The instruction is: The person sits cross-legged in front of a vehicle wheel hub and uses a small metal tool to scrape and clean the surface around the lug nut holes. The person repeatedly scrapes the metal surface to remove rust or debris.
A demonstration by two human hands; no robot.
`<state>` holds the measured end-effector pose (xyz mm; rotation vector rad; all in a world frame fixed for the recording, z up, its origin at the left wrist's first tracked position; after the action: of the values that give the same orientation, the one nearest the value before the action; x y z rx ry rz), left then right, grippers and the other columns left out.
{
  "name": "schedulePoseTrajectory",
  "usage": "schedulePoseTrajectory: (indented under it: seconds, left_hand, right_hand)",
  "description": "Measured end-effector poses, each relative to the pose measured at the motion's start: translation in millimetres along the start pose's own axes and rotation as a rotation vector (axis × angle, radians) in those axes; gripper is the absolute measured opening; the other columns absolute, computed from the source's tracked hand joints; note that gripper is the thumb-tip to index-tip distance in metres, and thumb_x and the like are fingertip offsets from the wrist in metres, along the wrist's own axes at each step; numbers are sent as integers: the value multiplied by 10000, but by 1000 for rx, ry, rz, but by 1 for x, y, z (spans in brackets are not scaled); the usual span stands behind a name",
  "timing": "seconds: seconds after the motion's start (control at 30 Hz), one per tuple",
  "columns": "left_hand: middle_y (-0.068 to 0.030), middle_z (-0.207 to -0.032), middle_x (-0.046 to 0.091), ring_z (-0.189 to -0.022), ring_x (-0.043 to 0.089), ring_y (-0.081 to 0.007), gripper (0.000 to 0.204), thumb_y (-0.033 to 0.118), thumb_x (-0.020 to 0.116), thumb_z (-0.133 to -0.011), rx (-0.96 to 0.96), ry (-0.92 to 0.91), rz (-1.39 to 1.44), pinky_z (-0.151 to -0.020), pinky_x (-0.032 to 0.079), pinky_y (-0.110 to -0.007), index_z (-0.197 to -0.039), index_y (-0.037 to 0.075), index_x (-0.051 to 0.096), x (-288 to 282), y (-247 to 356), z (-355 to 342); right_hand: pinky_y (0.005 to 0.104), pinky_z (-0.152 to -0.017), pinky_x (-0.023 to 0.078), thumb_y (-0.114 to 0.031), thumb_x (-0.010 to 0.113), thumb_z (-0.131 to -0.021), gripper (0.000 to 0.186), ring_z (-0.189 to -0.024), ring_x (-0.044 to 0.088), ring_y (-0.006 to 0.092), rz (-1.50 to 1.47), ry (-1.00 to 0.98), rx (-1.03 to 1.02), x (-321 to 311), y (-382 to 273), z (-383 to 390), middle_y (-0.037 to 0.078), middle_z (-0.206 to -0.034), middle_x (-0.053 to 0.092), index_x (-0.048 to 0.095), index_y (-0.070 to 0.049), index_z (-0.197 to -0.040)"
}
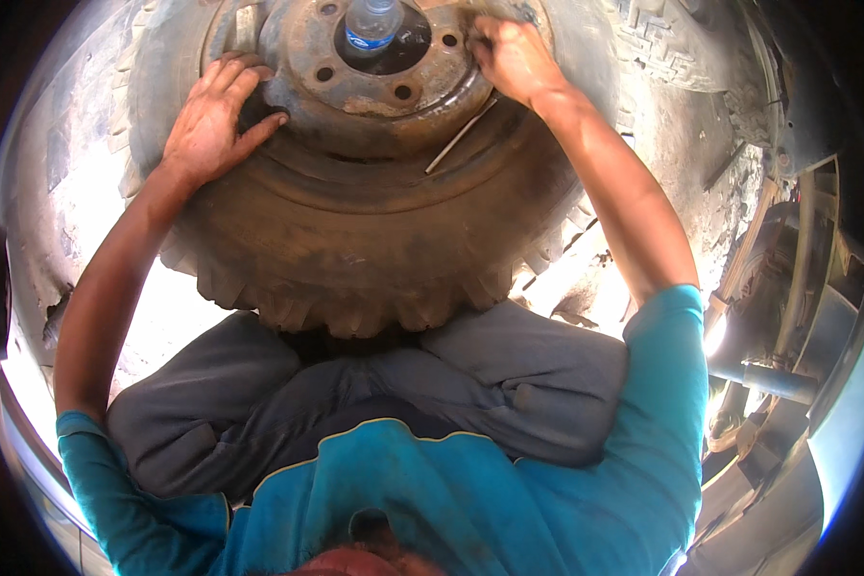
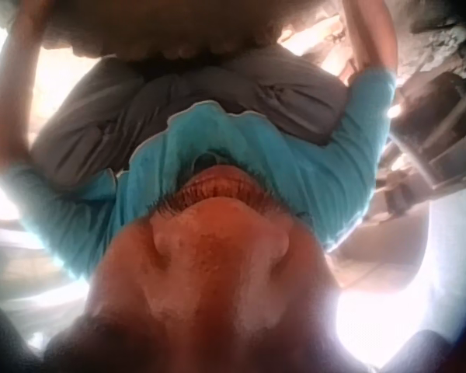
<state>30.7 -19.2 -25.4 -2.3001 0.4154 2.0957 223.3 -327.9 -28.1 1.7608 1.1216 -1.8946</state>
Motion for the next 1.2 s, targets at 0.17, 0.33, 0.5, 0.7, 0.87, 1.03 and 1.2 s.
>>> schedulePoseTrajectory:
  seconds: [0.17, 0.33, 0.5, 0.7, 0.87, 1.03, 1.2]
  left_hand:
    - [-144, -1402, 559, -1374, 465, -349, 508, 358, 744, -919, -4, -19, 6, -1167, 387, -447, -1311, 70, 599, -3, 0, -4]
    - [-151, -1388, 561, -1370, 461, -347, 515, 355, 739, -924, 28, 38, -22, -1159, 390, -451, -1317, 58, 591, 3, 0, -1]
    - [-141, -1391, 561, -1370, 463, -345, 532, 367, 741, -920, -6, -2, -1, -1164, 386, -448, -1324, 59, 587, 0, -2, 0]
    - [-143, -1403, 557, -1365, 472, -346, 539, 370, 741, -920, 2, -4, -7, -1168, 382, -451, -1330, 57, 586, 3, 5, 0]
    - [-145, -1393, 560, -1348, 482, -348, 525, 366, 744, -918, 9, 21, -4, -1161, 390, -452, -1311, 50, 597, 1, 0, 0]
    - [-139, -1385, 565, -1343, 482, -345, 522, 363, 744, -919, 15, 7, -8, -1155, 397, -448, -1312, 51, 598, 4, 4, -2]
    - [-134, -1399, 562, -1359, 473, -346, 523, 357, 744, -918, 6, 21, -16, -1164, 392, -446, -1315, 50, 598, 4, -1, 1]
  right_hand:
    - [468, -869, 558, -108, 709, -920, 221, -1048, 668, 446, 59, 12, 35, 0, -3, -10, 210, -1084, 716, 693, -32, -1127]
    - [477, -901, 558, -130, 711, -925, 267, -1063, 673, 441, 35, -89, -3, -1, 4, 4, 222, -1135, 711, 689, -32, -1172]
    - [457, -920, 558, -121, 700, -932, 243, -1085, 670, 432, 76, -46, 56, 1, 1, -10, 215, -1113, 719, 695, -42, -1162]
    - [521, -878, 549, -158, 675, -930, 250, -1003, 662, 471, -9, 30, -93, 0, 2, 12, 269, -1029, 704, 678, -38, -1150]
    - [518, -872, 554, -165, 677, -930, 216, -1021, 660, 460, 5, 15, 0, 0, 5, -12, 262, -1043, 703, 684, -40, -1106]
    - [479, -872, 560, -120, 683, -935, 216, -1017, 680, 449, 92, -10, -32, 4, 5, -5, 233, -1069, 720, 675, -27, -1129]
    - [486, -859, 555, -129, 693, -940, 202, -1014, 672, 457, 51, -3, 52, 1, -1, -1, 243, -1039, 719, 681, -13, -1105]
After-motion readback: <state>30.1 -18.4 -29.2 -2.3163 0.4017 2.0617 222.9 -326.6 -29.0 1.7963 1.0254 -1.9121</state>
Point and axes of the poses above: each hand's wrist, its own z-axis away from the middle knuckle, its own x-axis out of the palm, y = z × x, the point moved 4 cm from there along -z, towards the middle knuckle
